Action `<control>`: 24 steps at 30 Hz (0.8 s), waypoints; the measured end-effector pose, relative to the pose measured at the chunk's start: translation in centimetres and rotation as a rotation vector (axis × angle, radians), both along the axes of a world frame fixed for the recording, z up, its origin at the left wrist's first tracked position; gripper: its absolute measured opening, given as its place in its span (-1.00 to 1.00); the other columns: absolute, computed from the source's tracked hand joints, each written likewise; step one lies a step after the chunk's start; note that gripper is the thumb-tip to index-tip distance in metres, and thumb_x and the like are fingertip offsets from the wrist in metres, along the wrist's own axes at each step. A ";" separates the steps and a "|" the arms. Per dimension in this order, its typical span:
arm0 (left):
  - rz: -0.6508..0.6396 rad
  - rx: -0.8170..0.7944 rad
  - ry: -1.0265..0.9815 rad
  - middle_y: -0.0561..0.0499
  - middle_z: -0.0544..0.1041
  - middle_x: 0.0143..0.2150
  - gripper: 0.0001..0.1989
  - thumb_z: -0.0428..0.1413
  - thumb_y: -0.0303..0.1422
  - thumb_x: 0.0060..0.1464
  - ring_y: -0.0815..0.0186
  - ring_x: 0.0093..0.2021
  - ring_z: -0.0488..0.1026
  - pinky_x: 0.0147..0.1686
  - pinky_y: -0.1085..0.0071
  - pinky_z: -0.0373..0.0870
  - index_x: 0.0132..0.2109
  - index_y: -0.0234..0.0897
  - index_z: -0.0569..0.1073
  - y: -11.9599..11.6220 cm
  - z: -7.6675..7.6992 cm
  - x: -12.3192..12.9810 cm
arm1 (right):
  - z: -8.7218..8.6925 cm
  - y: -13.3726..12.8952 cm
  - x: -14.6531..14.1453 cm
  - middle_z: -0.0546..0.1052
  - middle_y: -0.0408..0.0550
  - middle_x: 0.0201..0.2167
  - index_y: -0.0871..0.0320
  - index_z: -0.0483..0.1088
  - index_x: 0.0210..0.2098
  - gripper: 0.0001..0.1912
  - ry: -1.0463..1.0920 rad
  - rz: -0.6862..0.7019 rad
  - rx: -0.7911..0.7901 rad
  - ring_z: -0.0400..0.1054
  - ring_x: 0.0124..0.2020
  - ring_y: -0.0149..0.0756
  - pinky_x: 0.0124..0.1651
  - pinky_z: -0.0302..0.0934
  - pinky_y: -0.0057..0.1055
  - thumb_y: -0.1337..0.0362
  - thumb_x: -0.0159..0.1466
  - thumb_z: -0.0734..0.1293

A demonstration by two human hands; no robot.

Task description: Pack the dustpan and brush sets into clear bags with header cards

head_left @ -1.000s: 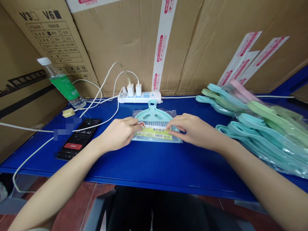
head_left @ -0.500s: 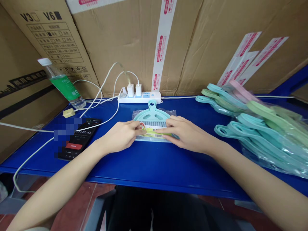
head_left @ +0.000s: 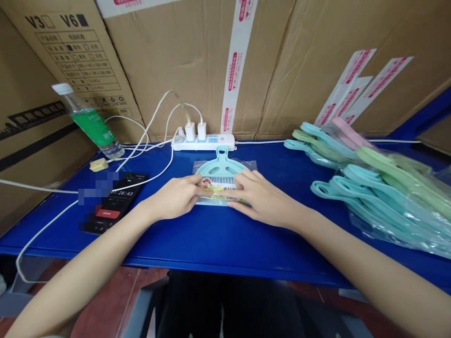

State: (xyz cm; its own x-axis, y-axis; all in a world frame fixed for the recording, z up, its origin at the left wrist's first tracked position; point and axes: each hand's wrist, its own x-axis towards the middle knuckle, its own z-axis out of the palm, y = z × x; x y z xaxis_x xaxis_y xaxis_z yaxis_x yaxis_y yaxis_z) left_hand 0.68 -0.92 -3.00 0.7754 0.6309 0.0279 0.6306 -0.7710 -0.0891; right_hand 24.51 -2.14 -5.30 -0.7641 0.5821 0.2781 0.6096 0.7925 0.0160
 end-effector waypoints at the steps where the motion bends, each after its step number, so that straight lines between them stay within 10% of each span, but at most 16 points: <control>1: -0.001 0.001 -0.005 0.01 0.43 -0.23 -0.48 -0.12 -0.60 0.13 0.34 -0.29 0.46 -0.28 0.41 0.45 0.07 -0.05 0.51 0.1 0.1 -0.1 | 0.0 0.0 0.0 0.32 -0.03 -0.38 0.01 0.45 0.13 -0.63 0.003 -0.002 -0.023 0.21 -0.27 -0.14 -0.23 0.09 -0.26 0.18 0.41 0.19; 24: 0.071 0.062 0.167 -0.02 0.42 -0.32 -0.58 -0.09 -0.55 0.15 0.27 -0.38 0.46 -0.38 0.37 0.39 -0.02 -0.14 0.56 -0.5 0.7 0.2 | -0.3 -0.3 -0.8 0.41 0.01 -0.35 0.15 0.47 0.05 -0.62 0.052 0.020 0.002 0.27 -0.27 -0.15 -0.16 0.11 -0.21 0.10 0.39 0.21</control>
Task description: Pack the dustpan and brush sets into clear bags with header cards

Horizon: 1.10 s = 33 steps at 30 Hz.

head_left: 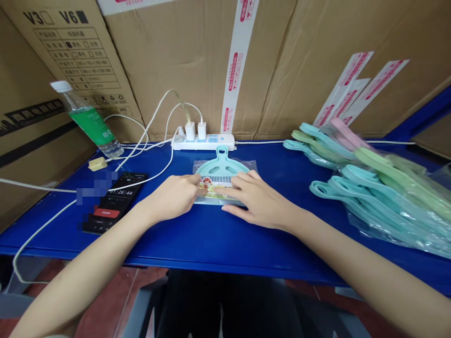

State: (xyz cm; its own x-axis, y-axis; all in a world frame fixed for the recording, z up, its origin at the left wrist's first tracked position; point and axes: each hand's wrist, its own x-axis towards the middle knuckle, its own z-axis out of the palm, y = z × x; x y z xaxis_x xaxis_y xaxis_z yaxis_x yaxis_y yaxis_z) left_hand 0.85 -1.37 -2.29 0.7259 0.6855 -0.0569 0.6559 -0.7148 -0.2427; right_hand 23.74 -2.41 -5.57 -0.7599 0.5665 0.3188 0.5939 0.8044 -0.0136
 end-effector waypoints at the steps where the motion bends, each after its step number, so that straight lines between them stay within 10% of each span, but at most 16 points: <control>1: -0.004 0.001 -0.002 -0.02 0.42 -0.32 -0.58 -0.09 -0.55 0.15 0.28 -0.38 0.46 -0.38 0.37 0.39 -0.01 -0.14 0.56 -0.1 0.0 0.0 | -0.1 -0.1 -0.2 0.42 0.01 -0.34 0.15 0.46 0.08 -0.61 -0.009 -0.003 0.002 0.27 -0.27 -0.15 -0.16 0.12 -0.21 0.09 0.39 0.20; 33: 0.058 0.129 0.001 -0.08 0.50 -0.22 -0.67 -0.05 -0.57 0.11 0.25 -0.33 0.51 -0.41 0.38 0.38 -0.16 -0.26 0.57 -0.8 0.0 0.5 | -0.4 0.0 -0.1 0.50 0.01 -0.36 0.15 0.47 0.05 -0.64 -0.012 -0.003 -0.020 0.31 -0.31 -0.18 -0.19 0.12 -0.26 0.16 0.41 0.18</control>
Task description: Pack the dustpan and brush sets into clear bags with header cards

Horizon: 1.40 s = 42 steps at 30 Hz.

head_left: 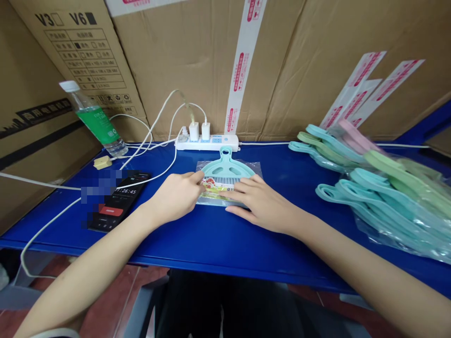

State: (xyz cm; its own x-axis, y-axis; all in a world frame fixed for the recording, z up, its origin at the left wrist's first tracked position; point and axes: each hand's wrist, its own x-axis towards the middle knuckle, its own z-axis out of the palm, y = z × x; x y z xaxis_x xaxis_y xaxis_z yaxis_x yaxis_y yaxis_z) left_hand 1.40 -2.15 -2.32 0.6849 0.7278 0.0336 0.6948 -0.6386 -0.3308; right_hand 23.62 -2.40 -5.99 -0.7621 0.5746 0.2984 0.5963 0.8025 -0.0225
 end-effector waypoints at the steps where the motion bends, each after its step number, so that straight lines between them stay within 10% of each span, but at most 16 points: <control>1: -0.017 0.008 -0.010 -0.08 0.51 -0.20 -0.67 -0.05 -0.57 0.11 0.24 -0.30 0.52 -0.40 0.37 0.39 -0.14 -0.27 0.57 0.0 -0.1 0.0 | 0.0 0.0 0.0 0.50 0.01 -0.36 0.16 0.47 0.06 -0.64 0.000 0.000 0.001 0.31 -0.31 -0.17 -0.19 0.12 -0.25 0.17 0.41 0.18; 42: -0.078 -0.074 -0.048 -0.12 0.53 0.00 -0.66 -0.07 -0.55 0.17 0.20 -0.09 0.54 -0.18 0.33 0.49 0.02 -0.28 0.47 0.1 -1.0 0.9 | 1.5 0.6 2.5 0.42 -0.03 -0.38 0.08 0.53 -0.02 -0.63 0.012 -0.018 -0.266 0.30 -0.31 -0.23 -0.22 0.03 -0.26 0.22 0.41 0.13</control>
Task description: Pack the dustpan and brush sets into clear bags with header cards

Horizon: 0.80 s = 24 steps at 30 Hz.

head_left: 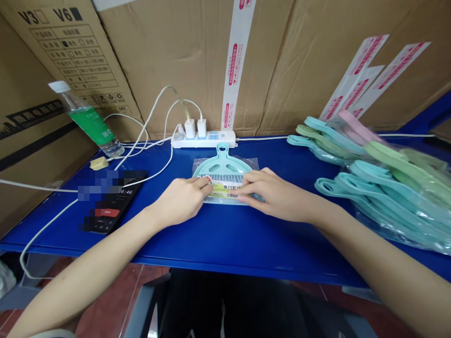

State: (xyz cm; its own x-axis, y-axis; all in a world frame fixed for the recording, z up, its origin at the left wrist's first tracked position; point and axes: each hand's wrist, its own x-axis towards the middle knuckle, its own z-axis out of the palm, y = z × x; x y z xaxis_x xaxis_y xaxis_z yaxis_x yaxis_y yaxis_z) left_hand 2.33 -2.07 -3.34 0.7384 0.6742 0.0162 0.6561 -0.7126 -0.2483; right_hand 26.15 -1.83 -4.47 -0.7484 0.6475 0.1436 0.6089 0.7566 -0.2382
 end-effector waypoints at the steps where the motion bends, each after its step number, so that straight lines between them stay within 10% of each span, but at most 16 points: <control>1: -0.011 0.002 -0.004 -0.11 0.53 -0.01 -0.64 -0.08 -0.55 0.18 0.20 -0.09 0.53 -0.18 0.33 0.49 0.05 -0.28 0.46 0.0 -0.1 0.1 | 0.0 0.0 0.0 0.41 -0.03 -0.38 0.08 0.53 -0.02 -0.64 -0.009 -0.001 -0.003 0.29 -0.31 -0.22 -0.22 0.04 -0.26 0.23 0.41 0.14; 24: 0.020 -0.038 -0.058 -0.04 0.46 -0.14 -0.59 -0.12 -0.54 0.22 0.26 -0.17 0.51 -0.27 0.38 0.49 0.09 -0.16 0.46 0.0 -0.6 0.9 | 0.8 -0.6 0.7 0.48 0.03 -0.34 0.14 0.56 -0.33 -0.62 -0.076 0.004 0.011 0.34 -0.24 -0.15 -0.11 0.12 -0.16 0.30 0.39 0.12</control>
